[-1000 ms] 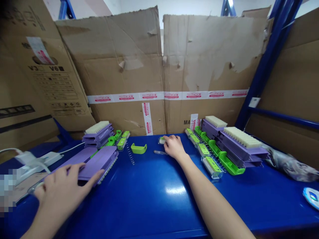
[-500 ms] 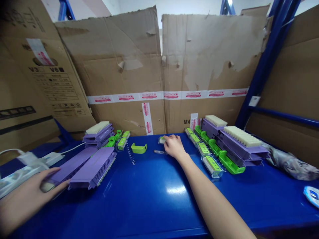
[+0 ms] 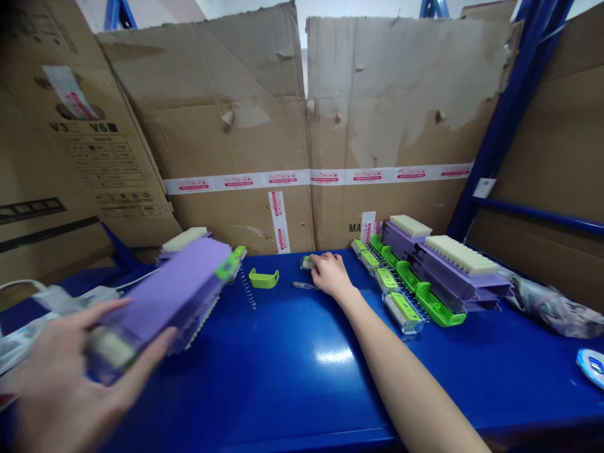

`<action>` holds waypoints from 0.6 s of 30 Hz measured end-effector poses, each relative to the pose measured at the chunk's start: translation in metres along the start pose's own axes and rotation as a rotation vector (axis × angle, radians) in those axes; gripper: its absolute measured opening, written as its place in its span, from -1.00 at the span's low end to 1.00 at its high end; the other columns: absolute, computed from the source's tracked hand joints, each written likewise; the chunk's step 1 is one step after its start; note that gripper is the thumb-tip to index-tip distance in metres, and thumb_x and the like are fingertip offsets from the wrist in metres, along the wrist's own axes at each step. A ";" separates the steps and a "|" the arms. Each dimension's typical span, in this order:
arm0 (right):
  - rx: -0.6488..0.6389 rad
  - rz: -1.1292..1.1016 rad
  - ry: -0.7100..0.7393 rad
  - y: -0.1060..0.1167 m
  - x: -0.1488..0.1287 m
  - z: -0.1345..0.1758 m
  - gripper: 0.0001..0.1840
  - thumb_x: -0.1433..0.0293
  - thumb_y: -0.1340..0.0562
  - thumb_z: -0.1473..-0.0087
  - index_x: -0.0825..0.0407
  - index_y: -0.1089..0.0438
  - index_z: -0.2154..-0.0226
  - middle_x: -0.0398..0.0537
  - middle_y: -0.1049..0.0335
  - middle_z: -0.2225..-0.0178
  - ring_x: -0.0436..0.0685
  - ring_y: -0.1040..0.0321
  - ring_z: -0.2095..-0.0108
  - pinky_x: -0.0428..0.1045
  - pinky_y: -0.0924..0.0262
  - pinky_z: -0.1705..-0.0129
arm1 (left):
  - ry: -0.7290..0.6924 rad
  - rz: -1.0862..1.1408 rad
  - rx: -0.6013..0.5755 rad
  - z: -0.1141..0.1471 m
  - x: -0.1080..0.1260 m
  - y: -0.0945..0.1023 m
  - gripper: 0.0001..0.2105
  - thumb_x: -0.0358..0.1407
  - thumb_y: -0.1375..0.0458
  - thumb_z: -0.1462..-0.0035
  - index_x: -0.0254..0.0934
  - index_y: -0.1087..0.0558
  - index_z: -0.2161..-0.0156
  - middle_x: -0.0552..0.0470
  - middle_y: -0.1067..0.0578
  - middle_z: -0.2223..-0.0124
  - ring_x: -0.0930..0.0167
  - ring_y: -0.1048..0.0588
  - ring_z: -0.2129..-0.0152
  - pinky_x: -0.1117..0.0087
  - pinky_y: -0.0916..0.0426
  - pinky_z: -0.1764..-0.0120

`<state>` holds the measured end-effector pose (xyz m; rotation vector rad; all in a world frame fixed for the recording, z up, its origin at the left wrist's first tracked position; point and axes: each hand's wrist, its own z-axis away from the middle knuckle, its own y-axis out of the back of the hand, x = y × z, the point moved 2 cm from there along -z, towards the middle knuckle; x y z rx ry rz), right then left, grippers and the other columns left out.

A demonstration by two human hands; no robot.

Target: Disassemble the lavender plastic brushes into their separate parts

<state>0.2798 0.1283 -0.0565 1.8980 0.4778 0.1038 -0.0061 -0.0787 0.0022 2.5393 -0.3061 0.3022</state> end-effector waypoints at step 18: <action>-0.038 -0.180 0.015 -0.002 0.013 -0.004 -0.53 0.31 -0.07 -0.15 0.08 -0.34 -0.08 0.12 -0.38 -0.02 0.21 -0.30 -0.03 0.05 -0.11 -0.09 | -0.200 -0.027 -0.543 0.004 0.021 -0.065 -0.55 0.03 -0.05 -0.09 -0.13 -0.39 -0.01 -0.10 -0.33 -0.08 0.14 -0.26 -0.05 0.01 -0.17 -0.11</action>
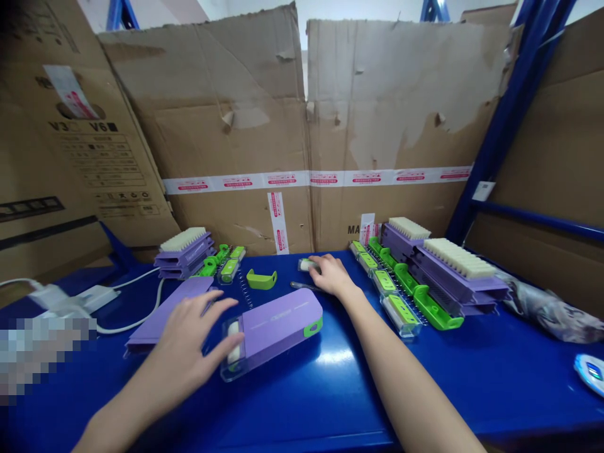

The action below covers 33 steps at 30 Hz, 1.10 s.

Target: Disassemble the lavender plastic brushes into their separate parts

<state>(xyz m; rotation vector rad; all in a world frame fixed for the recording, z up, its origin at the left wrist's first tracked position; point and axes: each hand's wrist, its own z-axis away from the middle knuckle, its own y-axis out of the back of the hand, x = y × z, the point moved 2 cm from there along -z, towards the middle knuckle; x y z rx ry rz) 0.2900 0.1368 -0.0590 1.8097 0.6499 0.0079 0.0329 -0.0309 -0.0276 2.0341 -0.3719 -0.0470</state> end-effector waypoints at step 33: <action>-0.019 0.054 -0.014 0.003 -0.005 0.003 -0.50 0.38 -0.10 -0.08 0.04 -0.31 -0.10 0.10 -0.37 -0.02 0.19 -0.29 -0.02 0.03 -0.08 -0.06 | 0.081 -0.126 -0.138 -0.012 -0.062 0.018 -0.36 0.12 -0.05 -0.02 -0.17 -0.24 -0.16 -0.18 -0.26 -0.18 0.07 -0.23 -0.12 -0.01 -0.16 -0.11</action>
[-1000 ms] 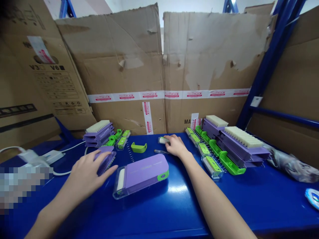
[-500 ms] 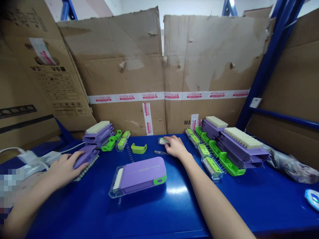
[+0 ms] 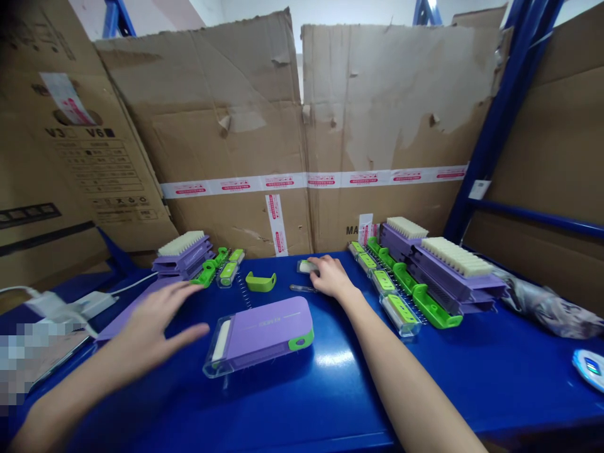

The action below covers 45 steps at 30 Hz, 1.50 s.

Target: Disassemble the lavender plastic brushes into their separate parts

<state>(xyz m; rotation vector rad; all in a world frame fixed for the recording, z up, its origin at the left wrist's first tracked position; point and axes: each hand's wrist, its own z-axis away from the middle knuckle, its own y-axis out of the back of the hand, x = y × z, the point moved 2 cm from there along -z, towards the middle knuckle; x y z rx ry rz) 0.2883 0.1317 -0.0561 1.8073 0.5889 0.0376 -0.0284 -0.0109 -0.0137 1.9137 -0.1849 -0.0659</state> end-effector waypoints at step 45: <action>0.019 -0.093 0.082 0.001 -0.002 0.002 -0.59 0.40 -0.15 -0.03 -0.05 -0.44 0.03 -0.08 -0.44 0.01 0.15 -0.35 0.00 -0.02 -0.19 -0.03 | -0.140 0.301 -0.048 -0.159 0.075 -0.069 -0.45 0.02 0.01 -0.12 -0.27 -0.25 -0.13 -0.20 -0.34 -0.07 0.15 -0.26 -0.09 0.16 -0.19 -0.09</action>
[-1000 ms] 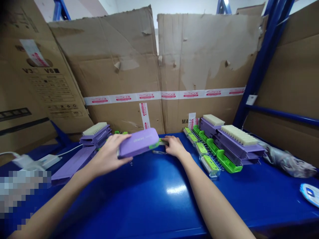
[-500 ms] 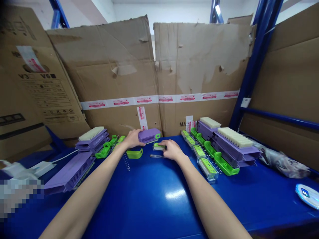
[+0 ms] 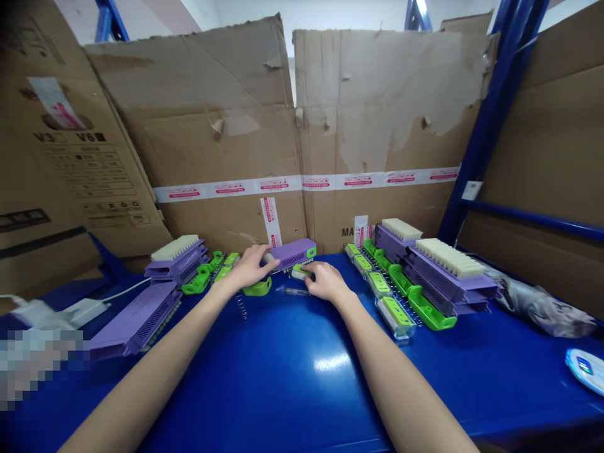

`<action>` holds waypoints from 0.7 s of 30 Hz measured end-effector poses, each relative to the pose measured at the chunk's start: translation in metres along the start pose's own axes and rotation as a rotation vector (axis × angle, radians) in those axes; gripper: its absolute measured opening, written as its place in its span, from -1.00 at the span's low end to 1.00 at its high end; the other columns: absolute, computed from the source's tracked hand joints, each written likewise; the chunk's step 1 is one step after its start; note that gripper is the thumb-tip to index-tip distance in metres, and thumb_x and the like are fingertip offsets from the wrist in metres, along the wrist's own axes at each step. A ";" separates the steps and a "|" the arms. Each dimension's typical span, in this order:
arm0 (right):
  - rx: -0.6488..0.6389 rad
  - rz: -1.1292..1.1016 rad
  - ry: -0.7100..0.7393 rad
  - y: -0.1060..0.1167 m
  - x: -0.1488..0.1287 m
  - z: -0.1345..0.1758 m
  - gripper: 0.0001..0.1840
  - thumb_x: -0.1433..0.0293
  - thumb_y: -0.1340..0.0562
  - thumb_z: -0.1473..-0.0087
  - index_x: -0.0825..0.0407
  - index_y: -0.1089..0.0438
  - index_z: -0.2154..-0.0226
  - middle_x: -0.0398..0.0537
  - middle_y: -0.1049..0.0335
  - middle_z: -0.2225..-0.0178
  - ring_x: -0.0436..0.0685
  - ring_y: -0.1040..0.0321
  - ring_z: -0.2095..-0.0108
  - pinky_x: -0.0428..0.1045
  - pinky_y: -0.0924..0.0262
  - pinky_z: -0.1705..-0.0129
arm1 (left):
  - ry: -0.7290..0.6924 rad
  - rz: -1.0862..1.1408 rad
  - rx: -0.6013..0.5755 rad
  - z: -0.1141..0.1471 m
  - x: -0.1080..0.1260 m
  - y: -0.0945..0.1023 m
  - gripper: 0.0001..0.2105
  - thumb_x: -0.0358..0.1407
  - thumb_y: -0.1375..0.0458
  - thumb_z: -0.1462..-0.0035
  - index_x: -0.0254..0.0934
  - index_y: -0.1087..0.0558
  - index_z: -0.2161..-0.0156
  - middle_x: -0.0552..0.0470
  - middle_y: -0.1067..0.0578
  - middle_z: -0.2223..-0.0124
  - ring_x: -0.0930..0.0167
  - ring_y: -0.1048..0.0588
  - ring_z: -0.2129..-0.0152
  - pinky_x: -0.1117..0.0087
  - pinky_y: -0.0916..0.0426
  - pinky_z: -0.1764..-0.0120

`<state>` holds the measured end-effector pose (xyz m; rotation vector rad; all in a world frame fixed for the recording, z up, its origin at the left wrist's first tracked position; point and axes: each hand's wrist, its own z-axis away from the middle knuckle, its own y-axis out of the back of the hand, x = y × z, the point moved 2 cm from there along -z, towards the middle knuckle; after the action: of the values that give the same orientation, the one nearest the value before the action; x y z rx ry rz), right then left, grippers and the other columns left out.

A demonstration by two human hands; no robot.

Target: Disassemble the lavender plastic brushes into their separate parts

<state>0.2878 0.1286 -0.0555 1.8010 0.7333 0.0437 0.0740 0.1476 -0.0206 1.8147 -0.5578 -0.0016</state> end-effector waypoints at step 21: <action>0.006 0.016 -0.024 -0.001 0.000 0.001 -0.61 0.31 -0.11 -0.11 -0.03 -0.42 0.02 -0.04 -0.43 0.01 0.17 -0.36 0.01 0.00 -0.20 -0.01 | 0.040 -0.445 -0.083 0.080 0.026 0.052 -0.78 -0.34 0.04 -0.14 -0.30 -0.37 0.14 -0.13 -0.42 0.09 0.25 -0.45 0.17 0.27 -0.34 0.16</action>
<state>0.2875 0.1281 -0.0569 1.8101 0.7021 0.0306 0.0553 0.0551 0.0085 1.8189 -0.1145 -0.2858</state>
